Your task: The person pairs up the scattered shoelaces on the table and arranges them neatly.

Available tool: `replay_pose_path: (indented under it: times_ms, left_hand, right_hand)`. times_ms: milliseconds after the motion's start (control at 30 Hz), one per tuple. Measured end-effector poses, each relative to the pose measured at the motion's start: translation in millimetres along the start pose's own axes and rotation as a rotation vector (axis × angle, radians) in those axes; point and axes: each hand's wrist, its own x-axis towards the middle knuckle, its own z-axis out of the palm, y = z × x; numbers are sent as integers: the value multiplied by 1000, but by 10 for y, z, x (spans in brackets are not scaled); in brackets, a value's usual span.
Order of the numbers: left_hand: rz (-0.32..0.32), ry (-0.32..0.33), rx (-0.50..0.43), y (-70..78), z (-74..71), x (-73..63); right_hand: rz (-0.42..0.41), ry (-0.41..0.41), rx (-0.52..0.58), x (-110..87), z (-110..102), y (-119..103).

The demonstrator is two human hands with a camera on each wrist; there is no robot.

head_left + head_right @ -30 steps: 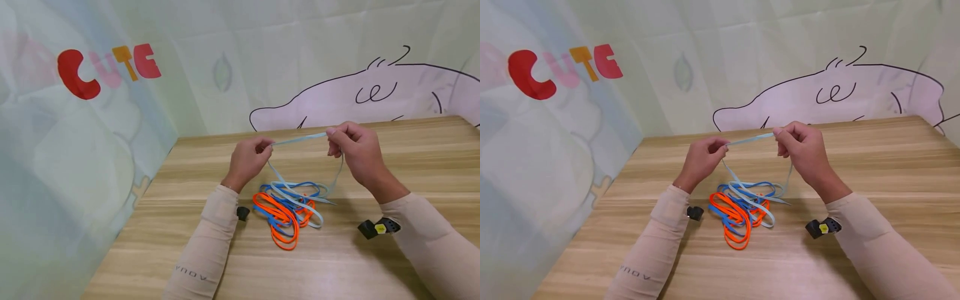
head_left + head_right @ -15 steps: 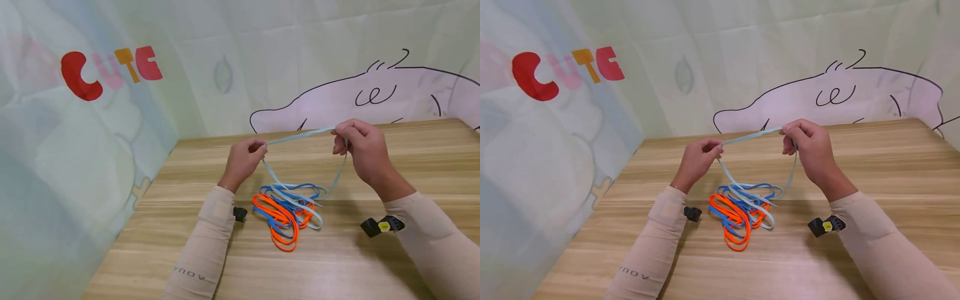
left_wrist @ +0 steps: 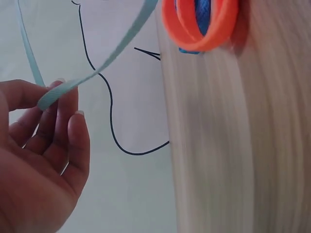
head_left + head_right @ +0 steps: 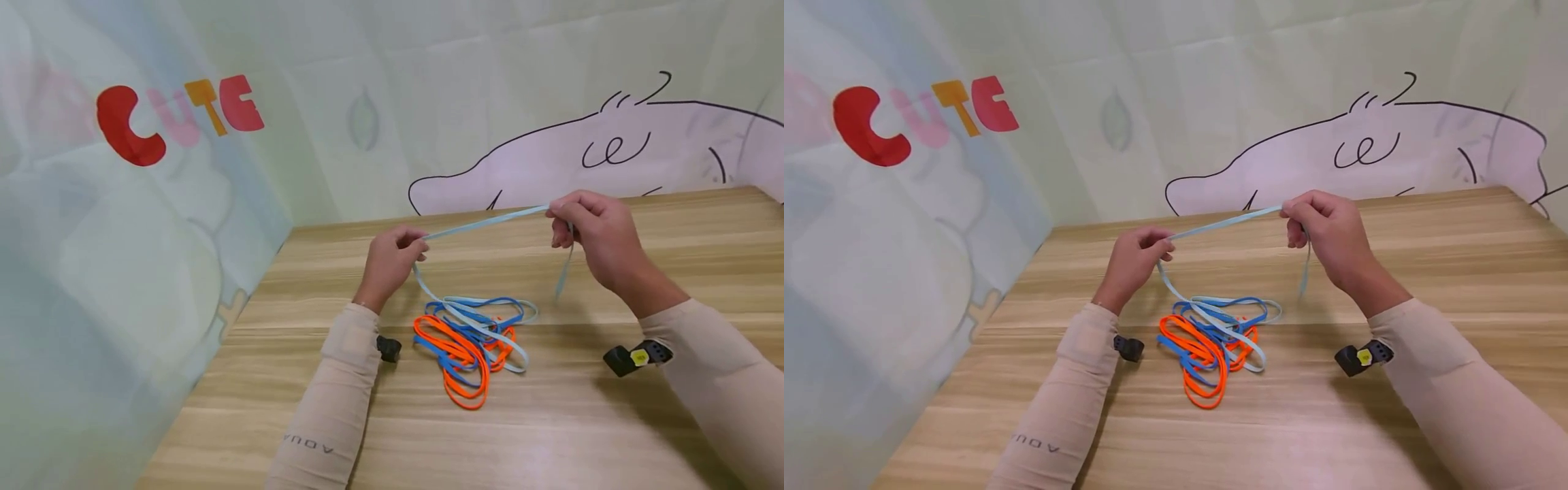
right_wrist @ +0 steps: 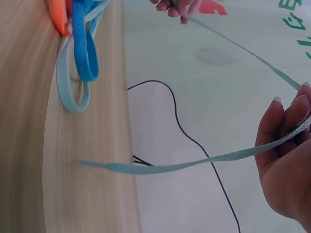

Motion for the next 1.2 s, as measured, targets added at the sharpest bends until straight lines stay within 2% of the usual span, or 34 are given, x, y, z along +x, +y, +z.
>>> replay_pose_path:
  times_ms: [133,367,500,767,1067,1200]
  left_hand:
    - [-22,2,-29,-33,-35,9]
    - [-102,-2,-64,-72,-104,1]
    - [-132,-19,-120,-96,-120,22]
    - [-134,-72,-214,-157,-218,38]
    - [-169,-89,-278,-179,-335,72]
    - [-178,-82,-295,-213,-413,89]
  right_hand:
    - [8,2,-110,23,-42,10]
    - [10,9,-140,76,-100,41]
    - [19,10,-152,100,-148,73]
    - [42,18,-218,115,-215,90]
    - [64,0,-288,147,-296,76]
    - [83,-10,-277,180,-366,54]
